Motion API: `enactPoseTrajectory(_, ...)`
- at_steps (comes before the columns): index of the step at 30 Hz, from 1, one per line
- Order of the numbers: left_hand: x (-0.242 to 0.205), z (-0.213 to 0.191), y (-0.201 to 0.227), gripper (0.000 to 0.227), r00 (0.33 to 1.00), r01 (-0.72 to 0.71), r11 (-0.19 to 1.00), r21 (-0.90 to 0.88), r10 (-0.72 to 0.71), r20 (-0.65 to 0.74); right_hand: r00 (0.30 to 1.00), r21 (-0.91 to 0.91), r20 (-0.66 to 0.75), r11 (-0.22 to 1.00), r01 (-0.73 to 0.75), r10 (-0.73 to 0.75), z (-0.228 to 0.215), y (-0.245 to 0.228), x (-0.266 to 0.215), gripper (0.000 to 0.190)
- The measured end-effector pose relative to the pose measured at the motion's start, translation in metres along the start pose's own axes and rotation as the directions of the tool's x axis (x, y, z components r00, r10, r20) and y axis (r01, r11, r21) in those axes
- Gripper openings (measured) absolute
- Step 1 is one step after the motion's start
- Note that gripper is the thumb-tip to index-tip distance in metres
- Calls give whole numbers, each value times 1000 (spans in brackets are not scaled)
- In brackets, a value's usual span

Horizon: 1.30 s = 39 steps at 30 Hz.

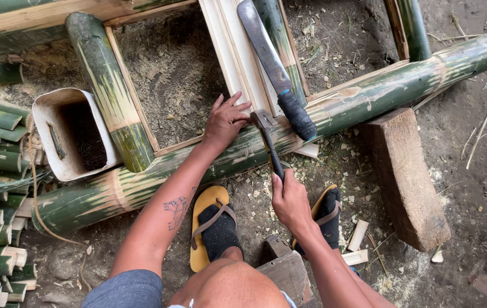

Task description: The person assembles a bamboo frame by cutting bamboo strips to size and nailing them into place. They use a saw to trim the strips and a hammer to drive nails, working on a partially constructed bamboo structure.

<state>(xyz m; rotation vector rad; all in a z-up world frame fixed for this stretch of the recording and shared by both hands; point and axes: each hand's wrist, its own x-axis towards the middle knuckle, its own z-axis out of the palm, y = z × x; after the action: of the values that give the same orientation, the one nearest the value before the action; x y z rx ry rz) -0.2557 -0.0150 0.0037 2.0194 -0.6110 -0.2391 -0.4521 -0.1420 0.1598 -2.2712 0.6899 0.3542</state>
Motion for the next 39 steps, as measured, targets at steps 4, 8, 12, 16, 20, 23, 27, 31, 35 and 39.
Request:
enactPoseTrajectory(4,-4,-9,8,1,995,42,999,23,-44,87,996,58,-73,997,45,-41,-4,2,-4,32)
enactPoseTrajectory(8,5,-21,20,28,999,17,1000,-8,-17,-43,997,-26,-67,999,43,-44,-18,-3,-6,33)
enactPoseTrajectory(12,33,-19,24,70,706,688,686,-237,-708,-1,999,-16,-35,1000,2,-2,-34,-19,-8,32)
enactPoseTrajectory(16,49,-4,7,33,677,705,528,-473,-700,228,954,75,-140,958,278,-266,-44,-27,-20,34)
enactPoseTrajectory(20,51,12,-14,28,690,686,528,-502,-690,217,966,38,-46,966,254,-253,-34,-19,-8,33)
enactPoseTrajectory(23,52,15,-20,35,598,777,465,-424,-755,268,984,-150,7,973,176,-177,-17,-9,16,31)
enactPoseTrajectory(27,58,9,-17,31,749,631,580,-515,-629,210,966,12,-138,975,221,-217,-20,4,13,29)
enactPoseTrajectory(31,56,10,-9,27,576,787,393,-476,-744,338,964,199,-146,948,248,-221,-20,15,6,28)
enactPoseTrajectory(35,53,7,-10,29,654,729,500,-468,-711,258,971,-169,-59,961,218,-231,3,24,22,28)
enactPoseTrajectory(39,58,21,-28,39,611,778,509,-368,-748,258,947,-11,-173,962,273,-271,15,44,22,25)
